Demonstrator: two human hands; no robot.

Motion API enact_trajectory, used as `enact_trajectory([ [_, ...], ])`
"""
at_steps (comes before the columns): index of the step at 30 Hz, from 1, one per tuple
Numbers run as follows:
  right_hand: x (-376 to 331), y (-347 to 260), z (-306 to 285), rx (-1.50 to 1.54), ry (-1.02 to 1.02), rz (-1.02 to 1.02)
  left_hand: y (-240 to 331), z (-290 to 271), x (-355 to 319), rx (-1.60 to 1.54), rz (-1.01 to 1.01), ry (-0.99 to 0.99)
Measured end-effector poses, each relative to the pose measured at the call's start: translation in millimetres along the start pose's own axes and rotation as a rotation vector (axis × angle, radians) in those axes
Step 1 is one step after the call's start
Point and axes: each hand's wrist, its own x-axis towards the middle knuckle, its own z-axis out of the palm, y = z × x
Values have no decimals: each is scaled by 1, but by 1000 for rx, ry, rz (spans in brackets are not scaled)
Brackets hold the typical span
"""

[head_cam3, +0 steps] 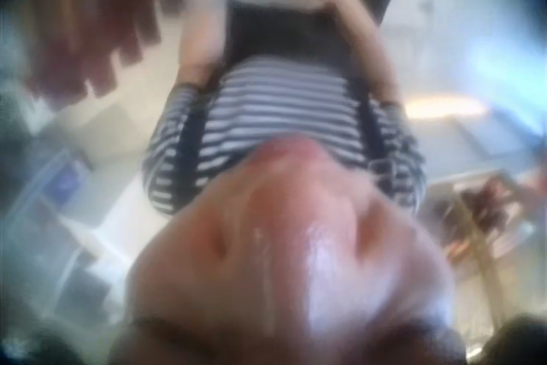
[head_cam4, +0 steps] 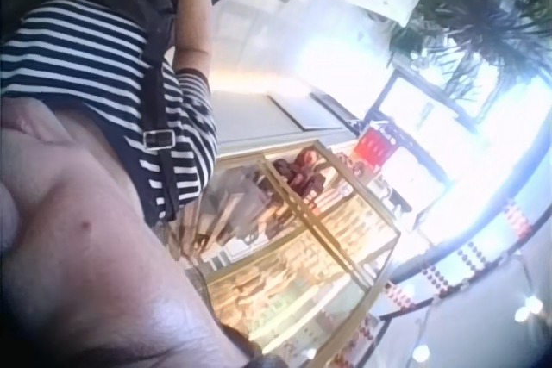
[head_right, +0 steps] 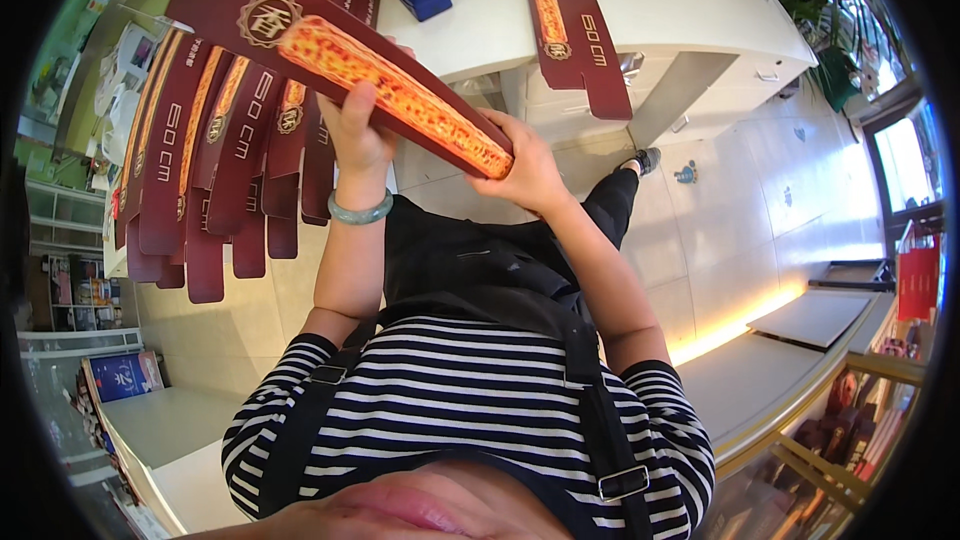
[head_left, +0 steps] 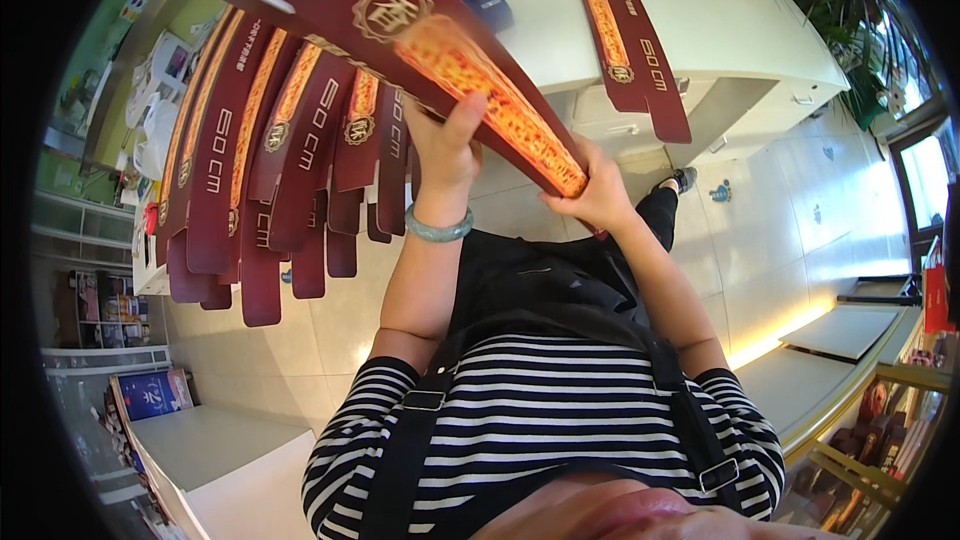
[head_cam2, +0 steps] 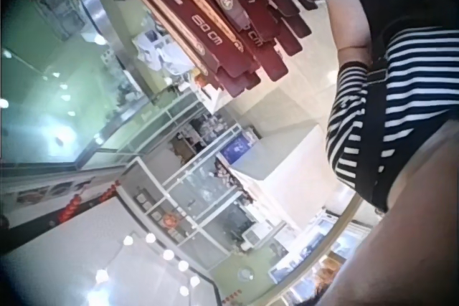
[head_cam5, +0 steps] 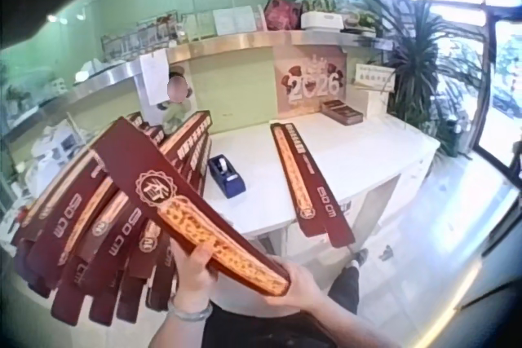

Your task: The person folds flat maroon cardboard pieces into rectangular boxes, tucks flaps, and stacks the finished boxes on a white counter. The person repeats this process for multiple units, handling each piece by hand.

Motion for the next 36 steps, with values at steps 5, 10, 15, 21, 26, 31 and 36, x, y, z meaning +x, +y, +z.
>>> enact_trajectory([
  [5,-32,38,-8,-20,-37,-3,15,13,29,-31,-16,138],
  [10,-51,66,-11,58,-82,327,20,8,49,14,10,112],
  [15,-5,7,-36,202,7,333,-36,26,-36,486,-305,-282],
  [21,-3,45,-16,277,-46,405,-66,14,-55,282,-410,-111],
  [26,-48,165,25,377,-73,451,-4,24,-1,212,-267,19],
  [31,-66,208,29,-75,-137,393,12,29,0,126,-146,99],
  [36,10,28,29,-225,188,-200,-15,42,-55,223,-345,258],
])
